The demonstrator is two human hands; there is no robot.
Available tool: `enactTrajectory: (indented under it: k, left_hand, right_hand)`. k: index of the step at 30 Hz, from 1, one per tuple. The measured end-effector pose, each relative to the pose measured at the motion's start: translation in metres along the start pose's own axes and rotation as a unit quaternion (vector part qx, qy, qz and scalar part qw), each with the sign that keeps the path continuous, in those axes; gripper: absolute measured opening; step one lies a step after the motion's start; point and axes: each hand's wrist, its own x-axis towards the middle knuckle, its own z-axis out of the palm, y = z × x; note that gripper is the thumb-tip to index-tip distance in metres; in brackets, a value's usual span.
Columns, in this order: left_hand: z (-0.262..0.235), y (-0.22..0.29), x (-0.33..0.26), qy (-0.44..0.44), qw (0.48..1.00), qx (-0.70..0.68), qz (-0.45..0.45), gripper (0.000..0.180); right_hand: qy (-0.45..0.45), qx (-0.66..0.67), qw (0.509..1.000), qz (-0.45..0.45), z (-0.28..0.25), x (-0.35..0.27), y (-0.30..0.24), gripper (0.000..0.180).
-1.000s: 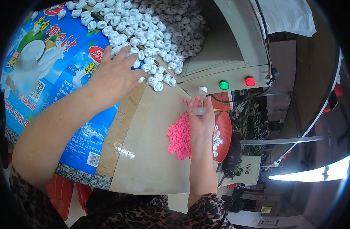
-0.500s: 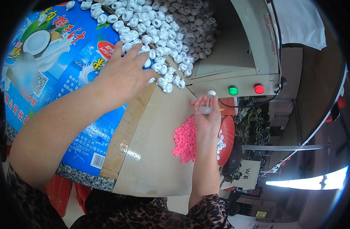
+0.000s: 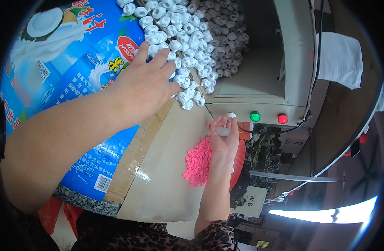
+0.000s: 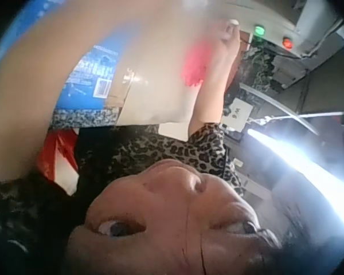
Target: The person assembles small plastic components by applying glue from a bottle and attaching pink pieces to white parts by hand, then gathers additional white parts from a machine compartment onto the table.
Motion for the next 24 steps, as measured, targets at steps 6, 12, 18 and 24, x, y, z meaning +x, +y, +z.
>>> enactTrajectory:
  k: [6, 12, 18, 24]
  left_hand:
    - [0.0068, -0.0005, -0.0013, 0.013, 1.000, -0.010, 0.000, 0.022]
    - [0.0056, -0.0013, -0.0029, 0.007, 1.000, -0.007, 0.012, 0.022]
    - [0.0062, -0.0008, -0.0031, 0.029, 0.999, -0.008, 0.013, 0.024]
    - [0.0028, -0.0022, -0.0035, 0.014, 0.999, -0.024, 0.018, 0.024]
  right_hand:
    - [-0.010, -0.003, 1.000, 0.006, -0.0030, 0.0038, 0.0013, 0.024]
    - [-0.010, -0.009, 1.000, 0.008, -0.0030, 0.0034, 0.0005, 0.022]
    - [-0.012, -0.016, 1.000, 0.010, -0.0029, 0.0049, -0.0006, 0.019]
    - [-0.014, -0.020, 1.000, 0.013, -0.0049, 0.0071, -0.0023, 0.018]
